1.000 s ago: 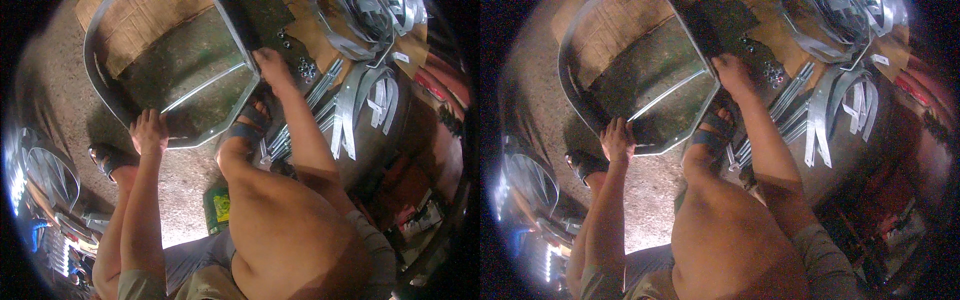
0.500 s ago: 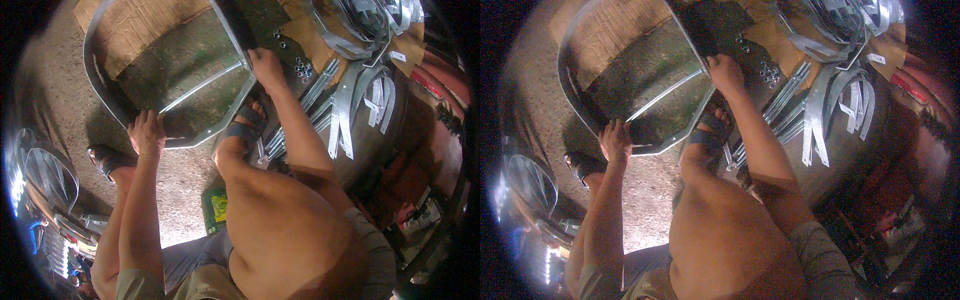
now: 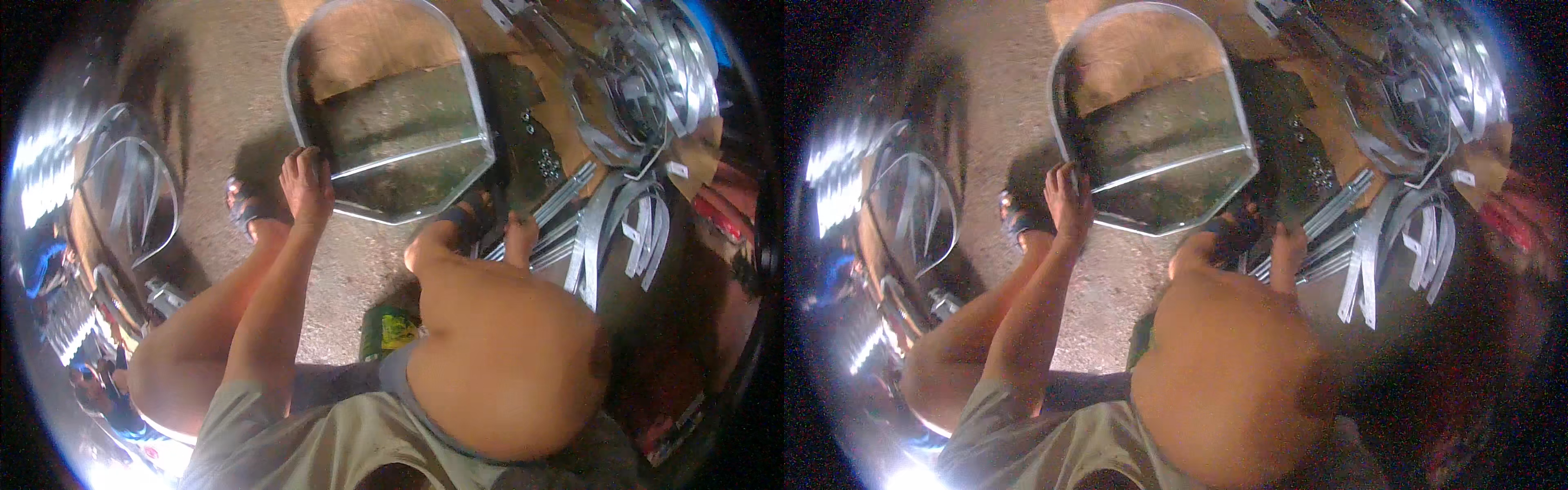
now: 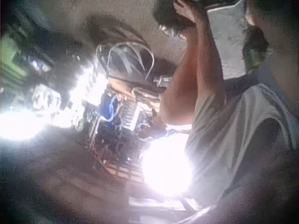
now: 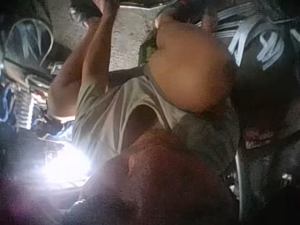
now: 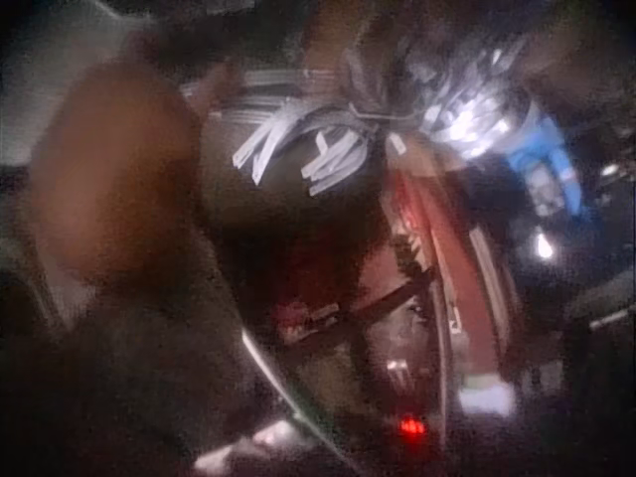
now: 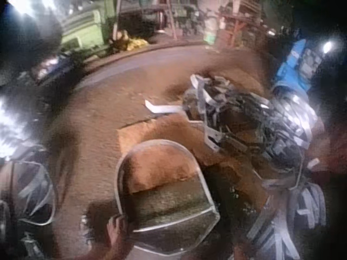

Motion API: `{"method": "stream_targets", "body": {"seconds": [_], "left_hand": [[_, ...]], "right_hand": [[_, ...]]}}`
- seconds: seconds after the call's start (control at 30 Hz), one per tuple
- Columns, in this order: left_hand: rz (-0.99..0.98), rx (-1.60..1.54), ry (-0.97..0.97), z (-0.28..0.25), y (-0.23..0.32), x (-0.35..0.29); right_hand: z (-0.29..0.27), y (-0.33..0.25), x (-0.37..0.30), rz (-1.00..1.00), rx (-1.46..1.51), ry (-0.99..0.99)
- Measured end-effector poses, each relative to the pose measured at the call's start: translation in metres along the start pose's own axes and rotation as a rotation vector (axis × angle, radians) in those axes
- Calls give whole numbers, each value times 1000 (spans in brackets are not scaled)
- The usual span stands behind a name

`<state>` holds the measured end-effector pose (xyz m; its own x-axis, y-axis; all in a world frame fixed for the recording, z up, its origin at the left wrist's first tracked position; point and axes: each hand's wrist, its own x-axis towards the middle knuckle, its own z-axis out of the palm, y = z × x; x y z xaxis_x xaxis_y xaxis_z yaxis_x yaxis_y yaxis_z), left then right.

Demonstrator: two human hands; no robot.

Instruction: The person sits on the floor and assembles a metal frame structure by hand. They insert a metal rod into a curved frame, align the components, and secure them using nuts and bolts. The person repeatedly picks up fasteners and tightens them to join the metal pieces.

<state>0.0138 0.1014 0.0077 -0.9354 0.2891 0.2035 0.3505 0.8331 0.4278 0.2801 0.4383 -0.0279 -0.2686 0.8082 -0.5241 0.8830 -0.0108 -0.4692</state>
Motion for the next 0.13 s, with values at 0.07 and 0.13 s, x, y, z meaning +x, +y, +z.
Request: {"method": "stream_targets", "body": {"seconds": [0.07, 0.13], "left_hand": [[-189, -117, -40, -18, -18, -8], [-335, -273, -95, -22, -23, -16]], "right_hand": [[-2, 3, -27, 21, -132, -79], [-8, 13, -41, 5, -233, -80]]}}
